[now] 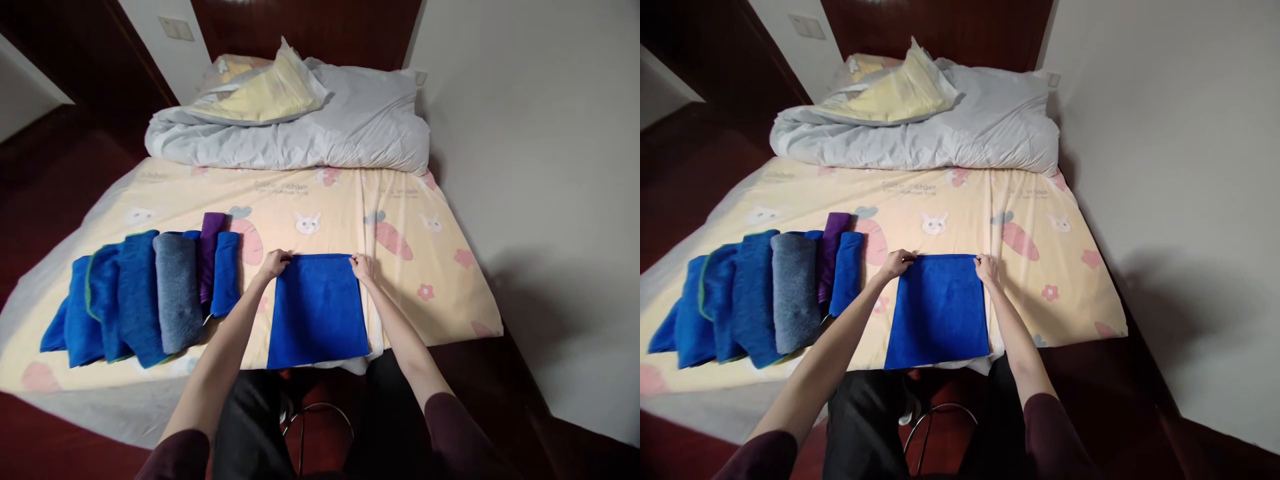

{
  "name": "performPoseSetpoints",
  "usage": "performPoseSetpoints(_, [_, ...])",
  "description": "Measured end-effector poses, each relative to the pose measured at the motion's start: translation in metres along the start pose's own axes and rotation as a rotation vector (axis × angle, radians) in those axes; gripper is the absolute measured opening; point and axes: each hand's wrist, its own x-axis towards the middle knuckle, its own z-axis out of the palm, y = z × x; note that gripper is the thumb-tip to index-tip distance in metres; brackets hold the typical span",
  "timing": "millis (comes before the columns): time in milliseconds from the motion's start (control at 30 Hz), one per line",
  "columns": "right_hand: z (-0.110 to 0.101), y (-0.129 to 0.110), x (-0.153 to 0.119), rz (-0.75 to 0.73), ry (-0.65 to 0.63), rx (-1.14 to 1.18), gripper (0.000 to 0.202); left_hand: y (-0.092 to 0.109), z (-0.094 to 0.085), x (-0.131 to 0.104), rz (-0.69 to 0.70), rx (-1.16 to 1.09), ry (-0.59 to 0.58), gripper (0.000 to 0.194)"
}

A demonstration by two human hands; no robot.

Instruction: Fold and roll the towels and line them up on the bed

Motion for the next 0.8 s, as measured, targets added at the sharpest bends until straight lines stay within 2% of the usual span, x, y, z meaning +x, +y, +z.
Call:
performPoseSetpoints(133, [-0.004,-0.001,0.002,0.039,-0.014,-0.038,0.024,-0.004,-0.003,0.007,0.011,0.075,-0.022,0.029])
performPoseSetpoints(300, [-0.005,0.001,0.009,0.09,0.005,-0.01,0.027,0.0,0.0,0.018,0.017,0.122,0.04,0.034])
performPoseSetpoints(433, [0.0,0.005,0.016,0.088,0.025,-0.008,0.026,0.004,0.003,0.02,0.002,0.157,0.046,0.029])
performPoseSetpoints(667, [0.005,0.011,0.028,-0.004,-0.015,0.011,0.014,0.003,-0.009,0.028,0.002,0.207,-0.128,0.018])
performPoseSetpoints(800, [0.002,0.011,0.034,0.002,-0.055,0.053,0.009,0.0,-0.02,0.036,-0.035,0.218,-0.163,0.003])
